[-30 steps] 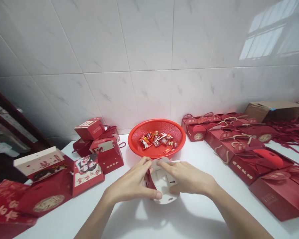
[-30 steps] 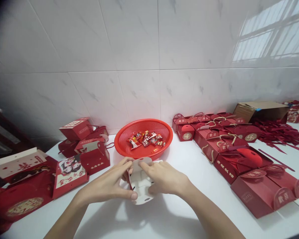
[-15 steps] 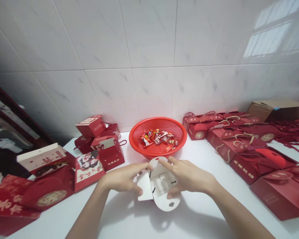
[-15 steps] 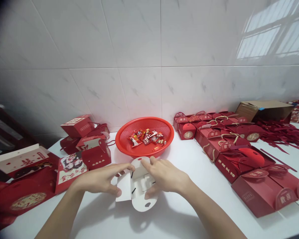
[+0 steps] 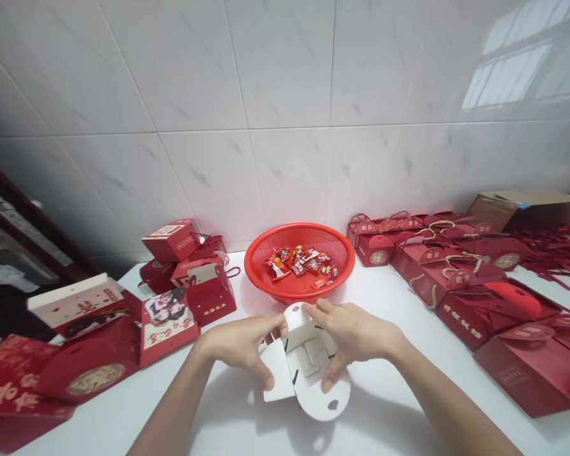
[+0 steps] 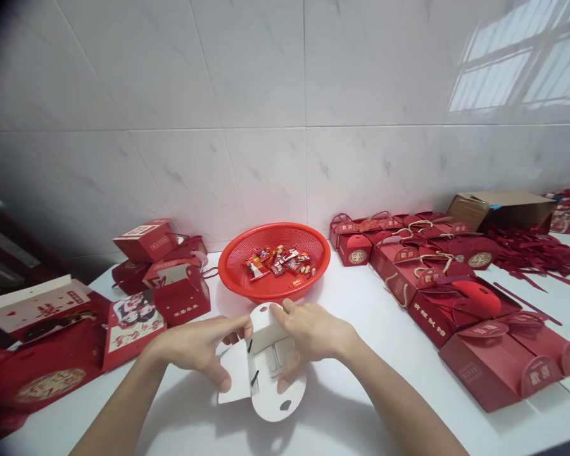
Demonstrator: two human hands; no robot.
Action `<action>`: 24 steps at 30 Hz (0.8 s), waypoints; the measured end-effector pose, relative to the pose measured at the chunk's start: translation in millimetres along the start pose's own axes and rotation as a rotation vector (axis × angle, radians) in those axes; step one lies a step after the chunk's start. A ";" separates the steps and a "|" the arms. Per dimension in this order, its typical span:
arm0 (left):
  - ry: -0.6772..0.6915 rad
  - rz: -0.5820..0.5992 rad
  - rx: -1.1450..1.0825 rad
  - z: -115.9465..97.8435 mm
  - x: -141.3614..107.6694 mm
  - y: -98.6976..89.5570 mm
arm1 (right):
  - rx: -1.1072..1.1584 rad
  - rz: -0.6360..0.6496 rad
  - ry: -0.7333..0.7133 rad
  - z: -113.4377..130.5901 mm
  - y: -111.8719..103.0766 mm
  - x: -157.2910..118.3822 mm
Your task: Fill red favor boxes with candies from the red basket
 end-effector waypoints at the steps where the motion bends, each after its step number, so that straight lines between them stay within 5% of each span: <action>1: 0.006 0.001 -0.018 1.6 1.3 0.4 | -0.012 0.005 0.006 0.0 0.2 0.8; 11: 0.071 -0.088 -0.108 24.2 17.8 4.4 | -0.088 -0.048 0.059 0.4 -5.6 0.2; 16: 0.130 -0.100 -0.122 17.4 7.7 -2.4 | 0.032 -0.143 -0.074 -0.4 -21.5 -9.6; 21: 0.193 -0.207 -0.179 8.4 -13.9 -34.7 | 0.133 -0.353 -0.121 -4.1 -45.3 -30.0; 24: 0.147 -0.354 -0.140 14.6 1.0 -70.1 | 0.169 -0.521 -0.120 -9.1 -56.5 -41.2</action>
Point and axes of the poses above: each hand's wrist, its own x-axis towards the middle knuckle, its own y-axis out of the palm, z = x × y, the point moved 1 cm from there along x, towards the middle knuckle, and after that the axes turned 3 degrees about x, right-handed, at the moved point
